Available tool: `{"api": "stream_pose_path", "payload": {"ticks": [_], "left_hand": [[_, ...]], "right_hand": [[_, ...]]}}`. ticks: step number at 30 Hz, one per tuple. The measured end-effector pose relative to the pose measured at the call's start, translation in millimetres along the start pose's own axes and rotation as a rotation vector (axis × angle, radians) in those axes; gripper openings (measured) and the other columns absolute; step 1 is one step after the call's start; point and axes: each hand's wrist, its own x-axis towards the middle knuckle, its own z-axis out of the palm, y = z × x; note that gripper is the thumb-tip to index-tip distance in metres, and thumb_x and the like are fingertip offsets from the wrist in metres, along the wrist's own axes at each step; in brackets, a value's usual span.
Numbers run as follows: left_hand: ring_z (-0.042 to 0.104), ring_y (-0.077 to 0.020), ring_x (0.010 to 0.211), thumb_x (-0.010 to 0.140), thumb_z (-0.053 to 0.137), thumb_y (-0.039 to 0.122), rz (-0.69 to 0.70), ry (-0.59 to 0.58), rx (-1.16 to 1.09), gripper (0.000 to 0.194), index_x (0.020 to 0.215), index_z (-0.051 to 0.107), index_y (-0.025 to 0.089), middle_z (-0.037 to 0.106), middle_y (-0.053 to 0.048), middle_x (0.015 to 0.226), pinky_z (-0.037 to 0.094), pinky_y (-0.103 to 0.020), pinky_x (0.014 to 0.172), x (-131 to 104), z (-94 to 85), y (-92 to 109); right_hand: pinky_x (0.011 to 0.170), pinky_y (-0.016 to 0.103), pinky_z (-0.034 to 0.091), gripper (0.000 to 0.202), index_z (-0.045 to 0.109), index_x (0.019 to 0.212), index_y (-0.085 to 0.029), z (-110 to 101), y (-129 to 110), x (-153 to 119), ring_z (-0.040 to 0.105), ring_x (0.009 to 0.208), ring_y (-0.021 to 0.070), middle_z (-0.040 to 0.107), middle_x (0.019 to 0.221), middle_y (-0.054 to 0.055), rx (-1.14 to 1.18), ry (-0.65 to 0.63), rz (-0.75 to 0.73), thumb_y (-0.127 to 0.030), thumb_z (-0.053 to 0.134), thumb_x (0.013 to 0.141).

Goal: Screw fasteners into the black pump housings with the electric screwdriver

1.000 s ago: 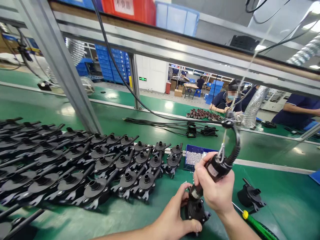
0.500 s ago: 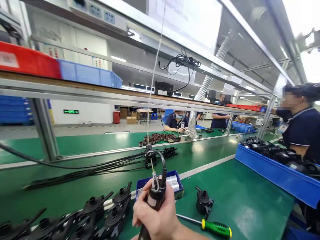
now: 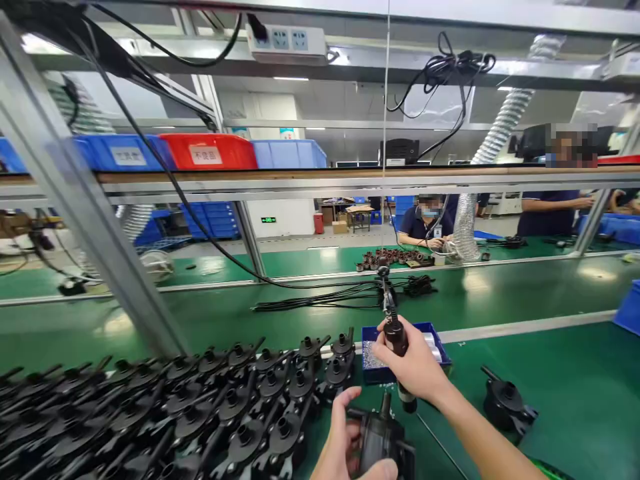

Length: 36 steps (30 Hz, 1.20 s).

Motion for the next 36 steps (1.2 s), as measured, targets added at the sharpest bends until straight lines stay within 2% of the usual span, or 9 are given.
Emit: {"api": "stream_pose_path", "payload": {"ticks": [9,13,16,19,25,28,31,33,36], "left_hand": [[0.067,-0.0233,0.101,0.074,0.094,0.065,0.0,-0.014,-0.025,0.124,0.156,0.01,0.022,0.07,-0.01,0.114,0.05,-0.031,0.089,-3.1,-2.0,11.8],[0.065,-0.0221,0.097,0.075,0.092,0.054,0.048,0.039,0.127,0.12,0.159,0.01,0.027,0.064,-0.004,0.108,0.049,-0.031,0.086,0.9,-12.4,7.1],[0.064,-0.023,0.097,0.07,0.09,0.037,0.119,0.098,0.327,0.097,0.15,0.036,0.025,0.064,-0.003,0.107,0.048,-0.032,0.087,2.6,-18.0,10.1],[0.063,-0.0247,0.095,0.063,0.084,0.022,0.196,0.17,0.549,0.063,0.121,0.061,0.023,0.067,-0.004,0.105,0.049,-0.034,0.089,0.9,-17.5,19.4],[0.067,-0.0272,0.097,0.067,0.071,0.011,0.489,0.231,0.754,0.048,0.112,0.071,0.026,0.067,-0.005,0.102,0.053,-0.036,0.088,-4.8,-12.8,28.4],[0.068,-0.0283,0.1,0.068,0.073,0.01,0.554,0.248,0.775,0.054,0.119,0.072,0.027,0.068,-0.006,0.106,0.055,-0.038,0.091,-4.3,-16.9,25.1],[0.067,-0.0281,0.102,0.069,0.074,0.009,0.611,0.224,0.774,0.06,0.127,0.073,0.028,0.068,-0.006,0.108,0.056,-0.039,0.092,-2.2,-23.0,21.7],[0.066,-0.0278,0.103,0.071,0.074,0.008,0.672,0.173,0.759,0.064,0.131,0.073,0.028,0.069,-0.007,0.109,0.056,-0.039,0.093,-1.1,-25.3,21.4],[0.066,-0.0287,0.103,0.078,0.078,0.015,0.74,0.1,0.712,0.054,0.13,0.075,0.027,0.073,-0.009,0.109,0.055,-0.039,0.093,-1.4,-24.6,25.1]], "right_hand": [[0.082,0.034,0.048,0.031,0.059,0.12,-0.024,-5.3,5.9,2.4,0.06,0.081,0.0179,0.067,0.09,-0.004,-0.061,-0.006,0.041,-0.037,0.074,0.096],[0.086,0.036,0.049,0.039,0.055,0.128,-0.024,-8.8,5.1,1.6,0.063,0.085,0.0197,0.069,0.093,-0.003,-0.1,0.008,0.052,-0.037,0.074,0.096],[0.089,0.039,0.05,0.045,0.051,0.135,-0.023,-10.1,2.9,0.6,0.064,0.088,0.0212,0.07,0.097,-0.001,-0.139,0.015,0.048,-0.039,0.071,0.098],[0.091,0.041,0.052,0.047,0.049,0.139,-0.023,-10.1,1.5,0.3,0.065,0.09,0.0218,0.071,0.1,0.001,-0.19,0.013,0.04,-0.039,0.068,0.099],[0.093,0.043,0.054,0.056,0.049,0.146,-0.023,-16.0,-6.4,-3.9,0.069,0.097,0.0254,0.075,0.108,0.004,-0.285,0.015,0.055,-0.037,0.072,0.097],[0.106,0.051,0.053,0.071,0.046,0.158,-0.024,-26.3,-19.2,-16.4,0.068,0.123,0.0345,0.075,0.132,0.012,-0.439,0.045,0.096,-0.042,0.073,0.095],[0.119,0.062,0.046,0.078,0.041,0.167,-0.02,-34.5,-31.2,-41.5,0.052,0.149,0.0421,0.058,0.16,0.02,-0.681,0.104,0.115,-0.048,0.065,0.098],[0.113,0.061,0.053,0.063,0.055,0.159,-0.021,-34.7,-30.6,-64.5,0.06,0.142,0.0423,0.061,0.158,0.02,-0.773,0.094,0.074,-0.049,0.056,0.102],[0.097,0.05,0.065,0.046,0.077,0.136,-0.029,-27.2,-6.3,-101.5,0.078,0.112,0.0367,0.078,0.134,0.015,-0.621,-0.008,0.077,-0.057,0.055,0.105]]}}
